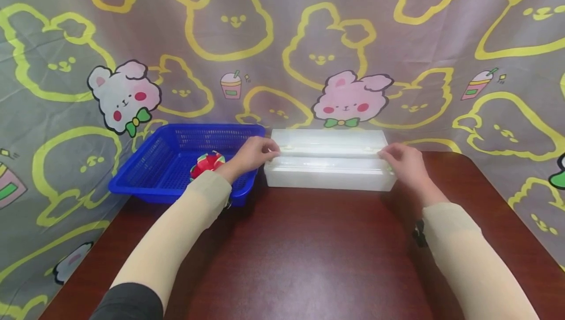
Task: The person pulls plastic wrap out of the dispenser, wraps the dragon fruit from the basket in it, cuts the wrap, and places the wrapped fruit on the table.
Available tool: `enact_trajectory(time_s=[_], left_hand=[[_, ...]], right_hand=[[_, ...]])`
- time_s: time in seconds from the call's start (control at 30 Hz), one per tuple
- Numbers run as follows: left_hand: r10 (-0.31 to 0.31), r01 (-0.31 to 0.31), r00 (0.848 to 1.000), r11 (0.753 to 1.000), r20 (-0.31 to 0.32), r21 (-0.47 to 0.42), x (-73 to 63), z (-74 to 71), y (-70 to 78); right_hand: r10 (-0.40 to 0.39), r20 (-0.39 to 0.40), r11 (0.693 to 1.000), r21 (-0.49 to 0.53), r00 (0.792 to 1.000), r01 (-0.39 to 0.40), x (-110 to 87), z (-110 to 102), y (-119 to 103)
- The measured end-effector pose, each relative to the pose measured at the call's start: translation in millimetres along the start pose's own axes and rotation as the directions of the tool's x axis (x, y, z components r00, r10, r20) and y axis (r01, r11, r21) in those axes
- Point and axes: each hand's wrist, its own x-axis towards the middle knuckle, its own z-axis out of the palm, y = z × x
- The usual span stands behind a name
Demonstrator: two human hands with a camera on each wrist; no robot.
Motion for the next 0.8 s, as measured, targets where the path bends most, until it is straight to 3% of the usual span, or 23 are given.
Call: enact_trajectory(time_s=[0.2, 0.53, 0.8], left_hand=[[-0.027, 0.025, 0.999, 0.997, -0.025, -0.073, 2.6, 1.3, -1.5], [-0.051, 0.044, 0.996, 0.994, -0.071, -0.097, 4.6, 1.9, 0.9], [-0.073, 0.063, 0.992, 0.993, -0.100, -0.105, 5.6, 2.2, 3.3]], right_hand=[[0.008, -0.015, 0.999, 0.036, 1.000, -0.008, 0.6, 1.0, -2.5], [-0.017, -0.027, 1.000, 0.013, 0.999, 0.018, 8.5, -0.9, -2.8], [0.022, -0.006, 1.000, 0.006, 1.000, -0.022, 12.6, -4.3, -6.2]])
